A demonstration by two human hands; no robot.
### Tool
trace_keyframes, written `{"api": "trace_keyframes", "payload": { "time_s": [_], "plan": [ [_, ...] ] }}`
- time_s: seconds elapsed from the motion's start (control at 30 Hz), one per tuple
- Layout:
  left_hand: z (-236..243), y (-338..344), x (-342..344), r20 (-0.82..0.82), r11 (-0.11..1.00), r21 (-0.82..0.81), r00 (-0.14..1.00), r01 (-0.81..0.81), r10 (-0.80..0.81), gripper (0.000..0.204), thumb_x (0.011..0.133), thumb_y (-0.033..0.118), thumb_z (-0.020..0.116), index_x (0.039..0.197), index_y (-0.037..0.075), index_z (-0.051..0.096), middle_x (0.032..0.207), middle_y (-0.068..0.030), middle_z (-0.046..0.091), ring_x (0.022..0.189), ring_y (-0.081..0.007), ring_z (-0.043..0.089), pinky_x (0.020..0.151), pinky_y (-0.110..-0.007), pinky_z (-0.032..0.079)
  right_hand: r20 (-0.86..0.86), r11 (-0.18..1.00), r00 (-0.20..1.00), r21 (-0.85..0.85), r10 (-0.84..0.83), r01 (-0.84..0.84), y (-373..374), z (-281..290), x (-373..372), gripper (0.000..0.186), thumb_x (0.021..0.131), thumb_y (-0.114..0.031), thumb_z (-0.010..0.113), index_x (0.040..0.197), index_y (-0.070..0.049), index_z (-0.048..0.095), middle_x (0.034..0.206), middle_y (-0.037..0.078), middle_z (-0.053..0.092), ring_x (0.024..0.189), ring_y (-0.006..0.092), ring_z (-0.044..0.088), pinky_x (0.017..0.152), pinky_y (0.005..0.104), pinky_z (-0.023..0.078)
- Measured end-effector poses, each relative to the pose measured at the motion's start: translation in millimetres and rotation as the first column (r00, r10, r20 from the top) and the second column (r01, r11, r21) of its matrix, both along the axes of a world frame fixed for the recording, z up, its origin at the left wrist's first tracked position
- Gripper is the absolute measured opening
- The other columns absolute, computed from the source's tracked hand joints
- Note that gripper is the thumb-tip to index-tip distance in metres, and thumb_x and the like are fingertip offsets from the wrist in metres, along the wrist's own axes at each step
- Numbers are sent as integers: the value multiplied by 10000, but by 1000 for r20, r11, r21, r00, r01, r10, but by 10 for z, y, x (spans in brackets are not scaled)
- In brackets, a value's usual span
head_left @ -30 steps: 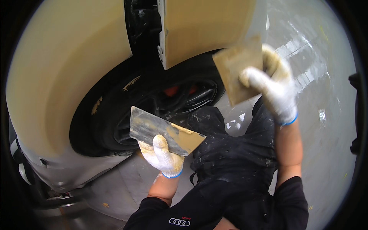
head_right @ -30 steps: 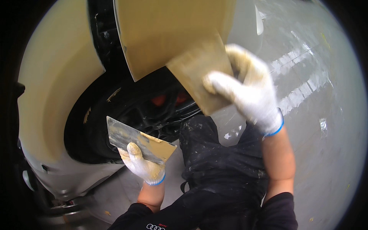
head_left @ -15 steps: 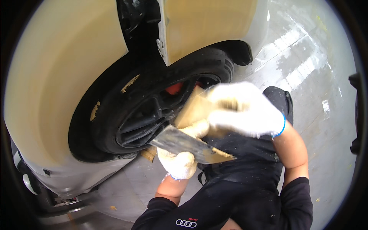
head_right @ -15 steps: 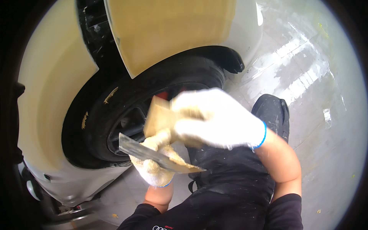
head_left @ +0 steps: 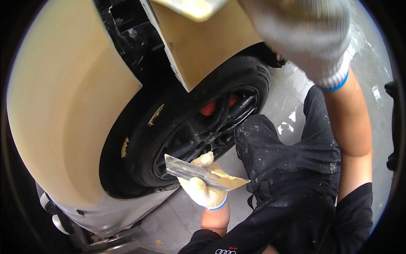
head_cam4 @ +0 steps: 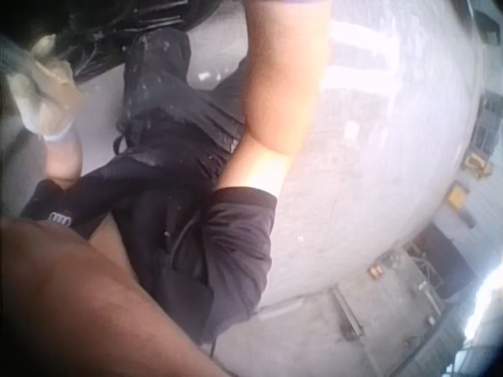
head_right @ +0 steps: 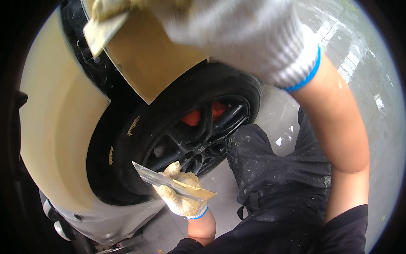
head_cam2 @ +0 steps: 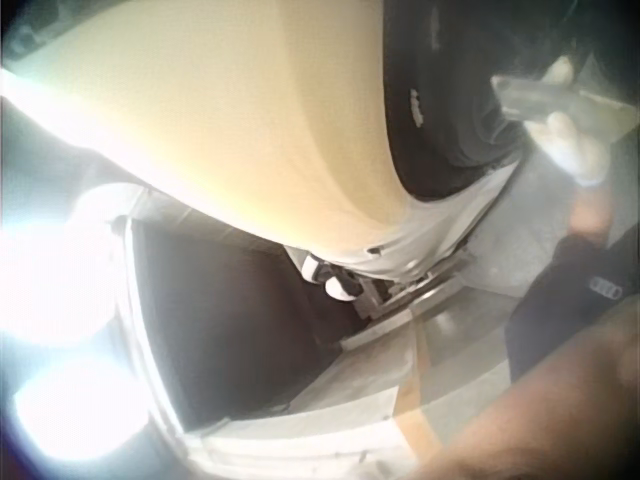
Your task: The person uses two putty knives to spread a yellowish body filler onto the front bumper and fender of a white car. They repeatedly apply and smooth the material across the bumper and wheel arch, then scrape excess filler from the tools before walking away.
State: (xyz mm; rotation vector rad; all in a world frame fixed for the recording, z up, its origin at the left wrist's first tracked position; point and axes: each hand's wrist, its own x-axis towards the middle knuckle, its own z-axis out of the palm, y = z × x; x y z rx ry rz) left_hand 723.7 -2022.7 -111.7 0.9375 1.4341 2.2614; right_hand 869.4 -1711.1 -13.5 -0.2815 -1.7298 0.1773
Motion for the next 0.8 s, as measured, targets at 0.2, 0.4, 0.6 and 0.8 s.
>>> {"api": "trace_keyframes", "payload": {
  "time_s": [0.2,0.4,0.6,0.8],
  "plan": [
    [-56,36,-78,-151,988,-56,980,-143,133,438,1110,381,531,1401,54,534,1211,-207,685,680,-201,629,513,-299,514,141,982,986,177,-90,64,-469,-300,-116,268,923,-105,737,1180,-128,810,1197,64,798,1153,248,734,969,408,571],
    [-52,-18,-131,-21,991,-39,991,-131,130,449,1100,453,549,1342,75,530,1186,-170,669,625,-189,618,481,-297,539,62,989,995,131,-82,74,-720,-676,-362,293,830,-196,757,1113,-181,830,1222,35,786,1117,272,737,935,437,599],
    [148,110,3,87,992,-13,988,-125,125,491,1080,512,599,1336,99,529,1158,-90,654,891,-203,689,784,-349,640,75,999,997,48,16,-19,-1068,-637,111,356,766,-166,821,1121,-147,807,1199,63,771,1126,309,717,945,437,591],
    [329,340,263,-254,959,-157,948,-234,190,497,1113,511,527,1314,58,489,1111,-65,575,1029,-124,609,927,-324,551,-325,305,536,-550,780,-777,-1353,-794,321,297,913,54,735,1203,3,768,1159,174,780,1082,322,742,951,387,578]
  ]
}}
